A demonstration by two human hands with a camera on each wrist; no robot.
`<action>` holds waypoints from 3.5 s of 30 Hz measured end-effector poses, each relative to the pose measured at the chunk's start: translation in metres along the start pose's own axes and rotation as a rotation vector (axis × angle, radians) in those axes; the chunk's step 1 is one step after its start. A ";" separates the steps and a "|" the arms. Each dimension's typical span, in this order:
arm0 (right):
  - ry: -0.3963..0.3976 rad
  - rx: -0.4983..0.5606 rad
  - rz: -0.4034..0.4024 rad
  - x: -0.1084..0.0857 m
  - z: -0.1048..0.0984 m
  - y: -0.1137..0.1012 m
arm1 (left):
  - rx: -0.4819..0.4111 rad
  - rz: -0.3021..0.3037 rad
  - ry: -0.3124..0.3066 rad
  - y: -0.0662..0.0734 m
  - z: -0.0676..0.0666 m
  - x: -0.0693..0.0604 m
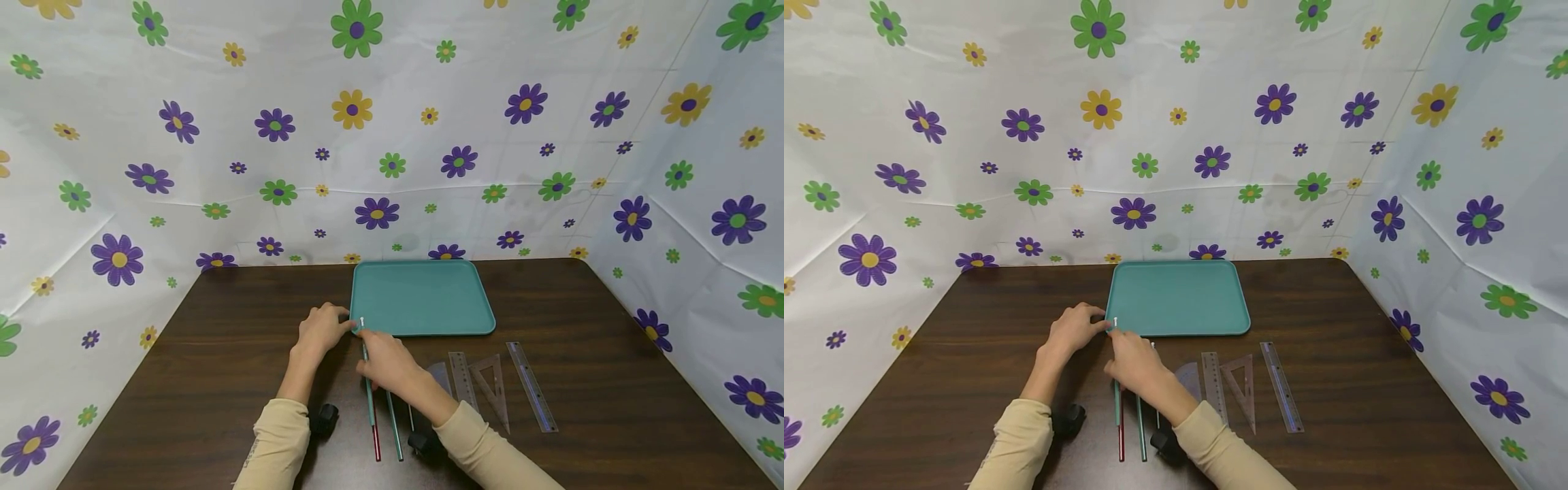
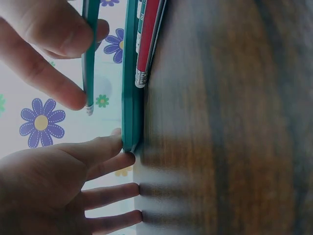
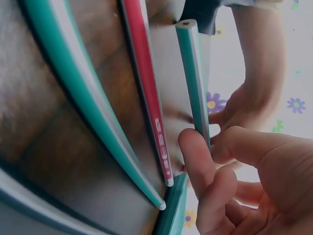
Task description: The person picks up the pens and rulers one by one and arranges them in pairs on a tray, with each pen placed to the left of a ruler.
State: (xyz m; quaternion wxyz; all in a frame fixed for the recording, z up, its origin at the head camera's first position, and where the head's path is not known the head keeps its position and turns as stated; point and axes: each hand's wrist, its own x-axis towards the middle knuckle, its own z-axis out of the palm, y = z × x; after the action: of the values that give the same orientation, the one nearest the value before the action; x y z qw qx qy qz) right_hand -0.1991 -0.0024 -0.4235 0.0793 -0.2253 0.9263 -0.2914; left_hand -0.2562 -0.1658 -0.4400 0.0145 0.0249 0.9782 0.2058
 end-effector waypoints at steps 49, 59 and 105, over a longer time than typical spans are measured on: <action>-0.104 0.131 0.125 0.026 -0.029 0.007 | -0.008 -0.010 0.003 0.003 -0.001 0.000; -0.050 0.106 0.142 0.038 -0.032 0.009 | -0.005 -0.018 0.004 0.003 -0.001 0.000; 0.011 0.077 0.107 0.075 -0.028 0.025 | 0.006 -0.013 -0.007 0.003 -0.003 0.000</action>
State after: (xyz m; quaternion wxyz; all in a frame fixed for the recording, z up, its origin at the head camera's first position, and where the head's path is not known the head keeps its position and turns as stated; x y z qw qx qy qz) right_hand -0.2826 -0.0045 -0.4158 0.0981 -0.1706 0.9256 -0.3232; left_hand -0.2564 -0.1646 -0.4364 0.0193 0.0192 0.9789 0.2024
